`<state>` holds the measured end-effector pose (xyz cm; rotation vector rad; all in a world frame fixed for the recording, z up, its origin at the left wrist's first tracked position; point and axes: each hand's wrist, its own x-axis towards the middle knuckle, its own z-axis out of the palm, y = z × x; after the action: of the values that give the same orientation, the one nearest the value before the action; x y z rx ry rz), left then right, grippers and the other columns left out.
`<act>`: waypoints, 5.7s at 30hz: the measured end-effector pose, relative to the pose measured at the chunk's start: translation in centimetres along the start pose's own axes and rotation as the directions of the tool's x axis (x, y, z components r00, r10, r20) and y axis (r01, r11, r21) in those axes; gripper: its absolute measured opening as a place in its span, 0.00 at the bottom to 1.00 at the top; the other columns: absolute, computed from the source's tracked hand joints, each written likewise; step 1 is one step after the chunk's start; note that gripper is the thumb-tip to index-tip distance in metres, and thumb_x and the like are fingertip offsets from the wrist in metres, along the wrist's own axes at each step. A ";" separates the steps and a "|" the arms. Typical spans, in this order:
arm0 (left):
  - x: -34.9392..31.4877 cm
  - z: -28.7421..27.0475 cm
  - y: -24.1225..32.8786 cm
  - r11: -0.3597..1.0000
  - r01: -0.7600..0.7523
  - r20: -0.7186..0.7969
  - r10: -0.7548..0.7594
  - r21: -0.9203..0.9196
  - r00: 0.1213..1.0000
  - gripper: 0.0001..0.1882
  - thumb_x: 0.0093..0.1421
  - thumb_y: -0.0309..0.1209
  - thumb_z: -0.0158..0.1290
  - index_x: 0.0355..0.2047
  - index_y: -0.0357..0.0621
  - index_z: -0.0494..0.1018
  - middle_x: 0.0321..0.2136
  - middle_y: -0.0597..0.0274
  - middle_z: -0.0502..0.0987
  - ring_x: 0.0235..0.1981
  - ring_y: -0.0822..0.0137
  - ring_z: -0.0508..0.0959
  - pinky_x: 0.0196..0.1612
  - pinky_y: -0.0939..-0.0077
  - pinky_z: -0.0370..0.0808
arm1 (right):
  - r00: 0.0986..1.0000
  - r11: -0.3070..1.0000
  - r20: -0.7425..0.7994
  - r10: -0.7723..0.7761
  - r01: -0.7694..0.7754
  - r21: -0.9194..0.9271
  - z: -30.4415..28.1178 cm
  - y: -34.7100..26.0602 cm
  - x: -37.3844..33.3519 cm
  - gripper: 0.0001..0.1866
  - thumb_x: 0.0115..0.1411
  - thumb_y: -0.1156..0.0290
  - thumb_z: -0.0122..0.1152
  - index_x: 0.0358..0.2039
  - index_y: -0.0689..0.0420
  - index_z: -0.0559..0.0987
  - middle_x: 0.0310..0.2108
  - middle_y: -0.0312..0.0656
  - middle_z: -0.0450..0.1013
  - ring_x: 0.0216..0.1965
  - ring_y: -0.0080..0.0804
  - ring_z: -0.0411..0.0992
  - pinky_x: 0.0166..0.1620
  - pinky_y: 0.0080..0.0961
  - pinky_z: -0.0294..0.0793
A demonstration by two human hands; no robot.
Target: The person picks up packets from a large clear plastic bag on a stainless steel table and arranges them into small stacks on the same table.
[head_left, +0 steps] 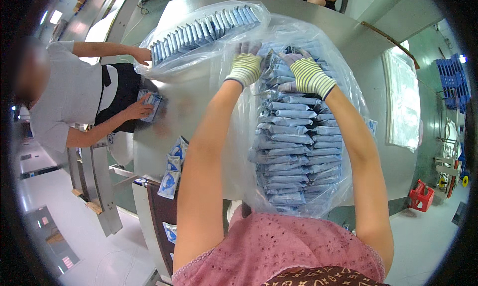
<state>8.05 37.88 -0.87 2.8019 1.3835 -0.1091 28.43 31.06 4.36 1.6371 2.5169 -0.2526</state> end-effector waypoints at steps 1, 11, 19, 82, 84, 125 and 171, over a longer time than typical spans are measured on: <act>0.1 0.1 -0.7 0.982 -0.021 -0.062 0.033 0.190 0.998 0.24 0.66 0.38 0.40 0.60 0.46 0.66 0.67 0.63 0.57 0.68 0.58 0.53 0.70 0.53 0.43 | 1.000 1.000 0.012 -0.004 0.004 -0.013 -0.5 -0.7 0.3 0.60 0.47 0.26 0.54 0.67 0.61 0.54 0.59 0.58 0.64 0.63 0.50 0.61 0.69 0.45 0.46; -1.0 -9.4 -0.2 0.993 0.114 -0.621 -0.066 0.037 0.781 0.20 0.58 0.39 0.50 0.45 0.41 0.76 0.55 0.48 0.68 0.58 0.53 0.66 0.66 0.49 0.51 | 0.987 0.989 -0.126 -0.104 0.116 0.090 -1.8 -3.6 0.5 0.45 0.46 0.42 0.68 0.58 0.59 0.68 0.57 0.53 0.67 0.57 0.53 0.65 0.63 0.42 0.59; -25.8 -9.0 5.7 0.855 -0.253 -0.700 -0.165 -0.453 0.695 0.21 0.49 0.38 0.58 0.44 0.48 0.74 0.58 0.47 0.65 0.61 0.42 0.63 0.64 0.46 0.57 | 0.952 0.994 -0.300 -0.066 0.089 0.064 3.6 2.6 0.9 0.33 0.60 0.53 0.57 0.61 0.58 0.66 0.60 0.54 0.64 0.60 0.49 0.63 0.64 0.41 0.58; -29.0 10.5 -7.9 0.913 0.312 0.529 -0.134 -0.263 0.838 0.52 0.35 0.49 0.71 0.58 0.39 0.62 0.55 0.38 0.67 0.55 0.43 0.69 0.59 0.55 0.65 | 0.910 0.996 -0.411 0.058 -0.024 0.089 -2.2 -4.3 -2.8 0.29 0.61 0.50 0.56 0.55 0.59 0.72 0.52 0.52 0.72 0.54 0.50 0.69 0.57 0.41 0.66; -30.3 11.7 -3.9 0.954 0.227 0.496 -0.102 -0.197 0.862 0.51 0.35 0.48 0.71 0.57 0.37 0.63 0.55 0.35 0.67 0.55 0.40 0.68 0.59 0.53 0.65 | 0.947 0.976 -0.274 0.168 -0.120 0.183 -0.7 -2.5 1.3 0.37 0.61 0.40 0.48 0.57 0.59 0.70 0.55 0.55 0.69 0.59 0.51 0.65 0.62 0.42 0.61; 5.5 -5.0 0.8 0.969 -0.102 -0.067 0.089 -0.226 0.994 0.47 0.34 0.39 0.70 0.57 0.44 0.64 0.52 0.46 0.67 0.55 0.45 0.69 0.57 0.56 0.68 | 0.982 0.954 0.077 0.174 -0.149 -0.262 -4.2 7.1 14.9 0.28 0.56 0.70 0.60 0.59 0.47 0.70 0.55 0.46 0.71 0.61 0.41 0.66 0.65 0.62 0.45; -29.2 4.6 10.7 -0.863 -0.009 0.472 -0.284 -0.505 0.835 0.22 0.68 0.46 0.44 0.53 0.42 0.68 0.49 0.57 0.72 0.50 0.58 0.72 0.58 0.62 0.67 | 0.711 0.459 -0.518 0.476 0.302 0.836 -1.3 -2.6 -22.4 0.32 0.61 0.53 0.54 0.61 0.59 0.65 0.59 0.48 0.64 0.61 0.41 0.62 0.62 0.38 0.61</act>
<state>-1.39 8.07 -3.58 0.2091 0.8425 1.0122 35.13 10.27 10.25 2.6846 2.9974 -1.4637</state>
